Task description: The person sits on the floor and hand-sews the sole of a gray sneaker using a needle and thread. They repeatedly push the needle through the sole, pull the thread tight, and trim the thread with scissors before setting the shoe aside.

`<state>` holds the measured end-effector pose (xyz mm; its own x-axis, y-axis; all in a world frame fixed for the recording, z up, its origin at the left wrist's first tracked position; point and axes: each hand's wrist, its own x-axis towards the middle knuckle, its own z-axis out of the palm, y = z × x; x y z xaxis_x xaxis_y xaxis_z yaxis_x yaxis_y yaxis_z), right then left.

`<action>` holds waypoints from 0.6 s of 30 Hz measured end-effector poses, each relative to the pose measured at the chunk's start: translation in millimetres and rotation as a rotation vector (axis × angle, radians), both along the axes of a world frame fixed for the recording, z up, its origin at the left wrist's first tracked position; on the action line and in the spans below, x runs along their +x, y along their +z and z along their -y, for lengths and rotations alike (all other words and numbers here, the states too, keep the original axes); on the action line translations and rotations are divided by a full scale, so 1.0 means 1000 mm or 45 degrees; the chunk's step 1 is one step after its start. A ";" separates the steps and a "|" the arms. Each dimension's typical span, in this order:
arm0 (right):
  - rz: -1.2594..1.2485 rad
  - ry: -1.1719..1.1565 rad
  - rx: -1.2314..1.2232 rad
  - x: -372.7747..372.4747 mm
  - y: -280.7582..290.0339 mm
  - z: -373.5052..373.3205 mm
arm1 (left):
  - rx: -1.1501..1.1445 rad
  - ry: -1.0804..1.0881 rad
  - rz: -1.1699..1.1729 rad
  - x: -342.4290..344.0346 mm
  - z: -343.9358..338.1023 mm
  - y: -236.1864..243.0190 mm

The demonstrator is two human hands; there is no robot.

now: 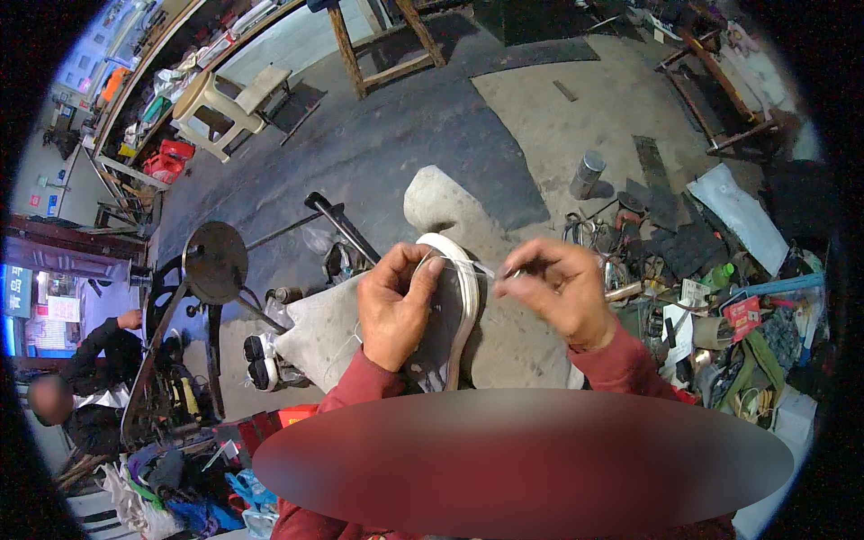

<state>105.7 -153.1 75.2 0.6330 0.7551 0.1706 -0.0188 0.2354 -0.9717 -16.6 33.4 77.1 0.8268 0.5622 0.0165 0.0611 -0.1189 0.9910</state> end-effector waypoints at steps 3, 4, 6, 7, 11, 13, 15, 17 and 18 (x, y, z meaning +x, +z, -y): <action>-0.304 -0.205 0.067 0.014 -0.018 0.012 | 0.124 -0.022 -0.024 0.002 0.003 -0.001; -0.396 -0.263 0.075 0.020 -0.028 0.014 | 0.180 -0.030 -0.028 0.002 0.004 -0.002; -0.405 -0.409 0.076 0.035 -0.047 0.023 | 0.165 -0.015 0.025 0.003 0.005 -0.003; -0.522 -0.555 0.068 0.043 -0.055 0.029 | 0.170 -0.006 0.028 0.002 0.005 -0.004; -1.100 -0.910 0.427 0.056 -0.062 0.043 | 0.171 0.008 -0.026 -0.001 0.005 -0.004; -0.823 -0.851 0.292 0.046 -0.055 0.032 | 0.074 -0.004 0.002 -0.001 0.005 -0.003; -0.492 -0.726 0.072 0.025 -0.046 0.012 | 0.031 -0.026 0.006 -0.001 0.007 0.000; 0.069 -0.490 -0.092 0.009 -0.042 -0.013 | 0.042 -0.049 0.004 -0.003 0.006 0.005; 0.404 -0.379 -0.180 0.005 -0.041 -0.022 | 0.078 -0.059 0.019 -0.007 0.006 0.009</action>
